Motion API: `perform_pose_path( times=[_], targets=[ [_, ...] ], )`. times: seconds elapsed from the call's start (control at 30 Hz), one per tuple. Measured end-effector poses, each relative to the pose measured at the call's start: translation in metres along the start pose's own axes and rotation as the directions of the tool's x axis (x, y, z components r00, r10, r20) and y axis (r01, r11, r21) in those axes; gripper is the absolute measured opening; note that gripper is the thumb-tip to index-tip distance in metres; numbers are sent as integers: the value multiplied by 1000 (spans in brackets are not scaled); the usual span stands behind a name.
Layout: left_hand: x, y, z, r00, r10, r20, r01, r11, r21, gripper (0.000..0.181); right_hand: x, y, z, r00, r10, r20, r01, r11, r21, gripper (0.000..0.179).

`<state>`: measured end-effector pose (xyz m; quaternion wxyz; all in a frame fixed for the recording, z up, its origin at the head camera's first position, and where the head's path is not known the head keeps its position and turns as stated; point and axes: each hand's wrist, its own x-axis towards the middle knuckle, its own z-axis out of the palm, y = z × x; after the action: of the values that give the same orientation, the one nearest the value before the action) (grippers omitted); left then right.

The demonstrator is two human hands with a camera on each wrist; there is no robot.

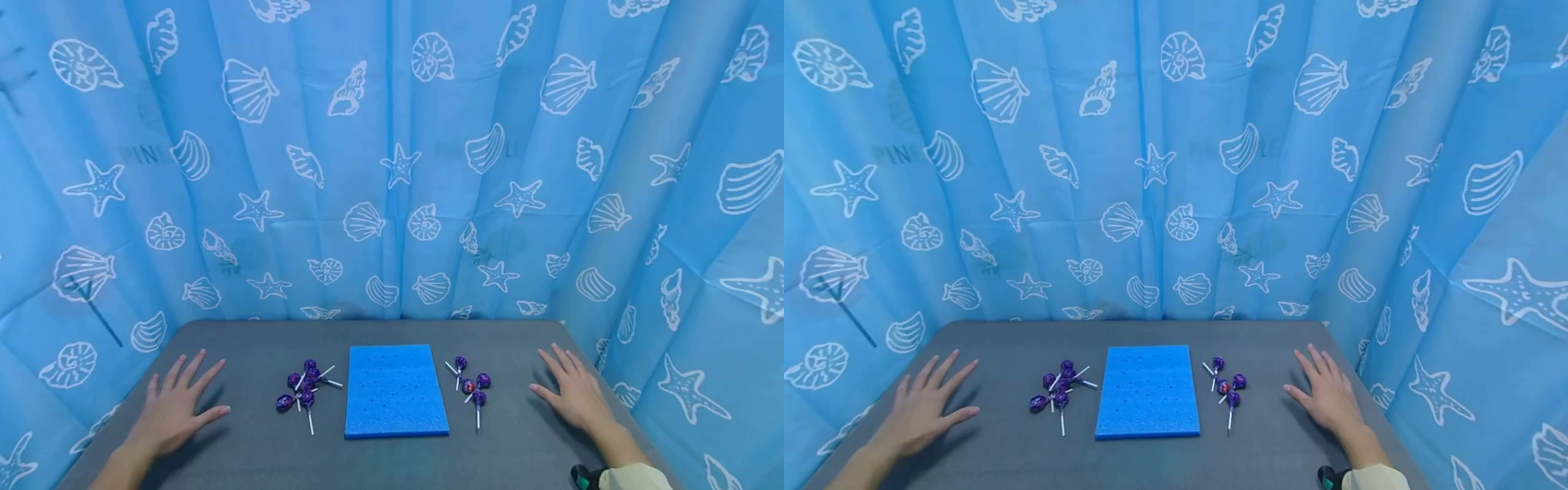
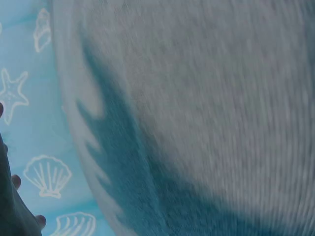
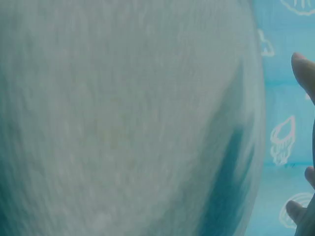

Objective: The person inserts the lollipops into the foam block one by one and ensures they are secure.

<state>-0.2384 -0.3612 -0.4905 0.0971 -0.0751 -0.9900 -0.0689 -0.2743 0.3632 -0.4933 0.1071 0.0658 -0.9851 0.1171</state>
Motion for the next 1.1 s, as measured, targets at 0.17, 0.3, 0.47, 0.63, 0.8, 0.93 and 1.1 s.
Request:
perform_pose_path(
  times=[0.17,0.3,0.47,0.63,0.8,0.93,1.1],
  targets=[
    [0,9,0,999,20,-38,-22,998,-52,87,-2,-12,-1,1000,11,-15,-10,998,69,78],
    [-2,18,-1,999,14,-49,-20,993,-113,84,-4,-22,-4,999,5,-42,0,992,129,77],
    [-4,29,-5,998,6,-61,-17,982,-189,81,-8,-35,-8,995,-20,-94,37,982,183,73],
    [-5,44,-8,994,7,-106,-31,972,-231,82,-13,-46,-11,984,-50,-173,87,974,211,68],
    [-7,61,-11,988,7,-153,-48,962,-269,81,-16,-55,-14,981,-32,-193,75,972,221,67],
    [-10,73,-13,982,3,-191,-67,942,-329,78,-18,-63,-16,983,-9,-182,52,972,231,68],
    [-12,87,-13,971,-13,-239,-93,901,-423,74,-19,-71,-16,979,-10,-202,61,966,250,66]
  ],
)
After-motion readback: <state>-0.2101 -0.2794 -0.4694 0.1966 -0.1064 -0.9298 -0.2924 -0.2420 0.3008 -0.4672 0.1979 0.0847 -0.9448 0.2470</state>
